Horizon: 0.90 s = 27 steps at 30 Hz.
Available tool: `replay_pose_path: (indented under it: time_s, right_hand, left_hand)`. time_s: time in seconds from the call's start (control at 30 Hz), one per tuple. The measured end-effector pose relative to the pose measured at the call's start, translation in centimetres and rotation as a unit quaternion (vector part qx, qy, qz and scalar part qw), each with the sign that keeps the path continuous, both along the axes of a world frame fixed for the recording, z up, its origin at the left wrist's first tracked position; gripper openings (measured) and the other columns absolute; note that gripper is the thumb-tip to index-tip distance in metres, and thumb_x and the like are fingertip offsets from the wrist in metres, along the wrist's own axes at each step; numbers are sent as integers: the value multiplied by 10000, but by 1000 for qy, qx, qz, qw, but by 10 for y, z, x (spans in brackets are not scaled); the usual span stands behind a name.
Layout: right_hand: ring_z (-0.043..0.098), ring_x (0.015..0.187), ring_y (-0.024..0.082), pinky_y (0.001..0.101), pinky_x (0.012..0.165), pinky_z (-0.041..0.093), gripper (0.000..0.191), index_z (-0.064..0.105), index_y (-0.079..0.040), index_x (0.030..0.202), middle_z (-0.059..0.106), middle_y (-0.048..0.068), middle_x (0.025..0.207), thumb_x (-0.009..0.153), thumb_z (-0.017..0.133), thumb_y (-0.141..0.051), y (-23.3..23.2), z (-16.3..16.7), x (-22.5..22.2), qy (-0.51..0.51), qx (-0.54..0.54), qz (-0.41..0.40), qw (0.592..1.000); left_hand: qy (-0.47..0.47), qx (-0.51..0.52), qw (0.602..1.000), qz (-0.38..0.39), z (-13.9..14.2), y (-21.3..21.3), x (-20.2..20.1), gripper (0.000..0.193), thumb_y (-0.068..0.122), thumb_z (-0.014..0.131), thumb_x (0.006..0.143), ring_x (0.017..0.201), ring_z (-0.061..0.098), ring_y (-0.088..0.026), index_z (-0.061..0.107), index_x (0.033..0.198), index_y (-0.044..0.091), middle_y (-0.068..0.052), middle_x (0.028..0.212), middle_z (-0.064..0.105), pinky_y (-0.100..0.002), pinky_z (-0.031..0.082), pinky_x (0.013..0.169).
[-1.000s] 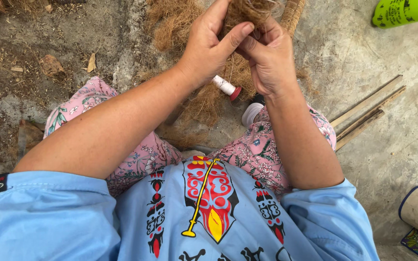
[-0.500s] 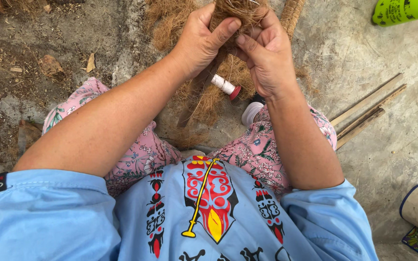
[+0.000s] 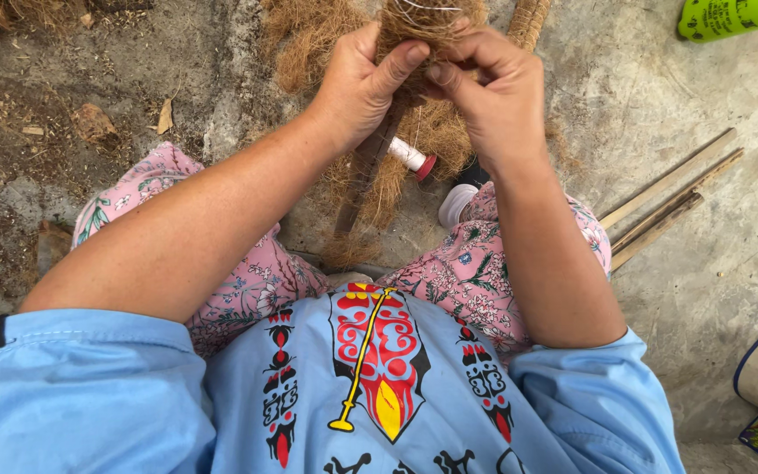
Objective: The person sits on the floor and wraps loose coconut coir fiber around a wooden stick, rotating the stick and pressing the fiber to build up a cylindrical bundle. They then use a length of string to tie and secure the coir wrapping along the stick.
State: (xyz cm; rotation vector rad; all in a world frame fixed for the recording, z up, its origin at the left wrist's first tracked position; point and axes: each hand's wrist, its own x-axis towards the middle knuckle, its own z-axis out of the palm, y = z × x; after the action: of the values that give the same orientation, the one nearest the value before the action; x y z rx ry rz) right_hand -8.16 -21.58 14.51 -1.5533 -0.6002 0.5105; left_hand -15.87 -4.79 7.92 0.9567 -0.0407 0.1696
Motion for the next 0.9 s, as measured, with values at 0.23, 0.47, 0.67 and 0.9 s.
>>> replay_pose_path:
  time_s: [0.23, 0.47, 0.67, 0.9]
  right_hand:
    - [676, 907, 132, 280, 813, 566, 100, 691, 8, 1103, 649, 74, 1063, 1026, 687, 71, -8, 23, 9, -276, -130, -30, 952]
    - [642, 1157, 198, 334, 1024, 532, 457, 534, -8, 1393, 650, 66, 1235, 948, 491, 85, -4, 21, 36, -65, -78, 234, 967]
    - [628, 783, 142, 298, 713, 541, 111, 637, 13, 1114, 632, 24, 880, 1074, 626, -90, -17, 26, 59, -32, -198, 200, 959]
    - [619, 846, 133, 267, 766, 552, 168, 577, 5, 1178, 630, 29, 1001, 1013, 605, -10, -32, 42, 65, -23, -106, 163, 981]
  left_hand:
    - [21, 3, 1000, 16, 10, -1, -2, 455, 419, 727, 1017, 919, 747, -169, 647, 1199, 10, -96, 1082, 740, -346, 672, 759]
    - [92, -14, 995, -30, 25, -2, -11, 404, 429, 697, 1007, 633, 662, -136, 619, 1070, 38, -75, 782, 669, -301, 593, 577]
    - [99, -1, 995, -25, 34, -12, -18, 386, 408, 694, 1007, 674, 642, -107, 633, 1093, 37, -47, 838, 659, -287, 580, 570]
    - [102, -29, 993, -48, 35, -13, -19, 396, 410, 699, 1013, 693, 628, -111, 623, 1097, 31, -54, 876, 659, -286, 566, 575]
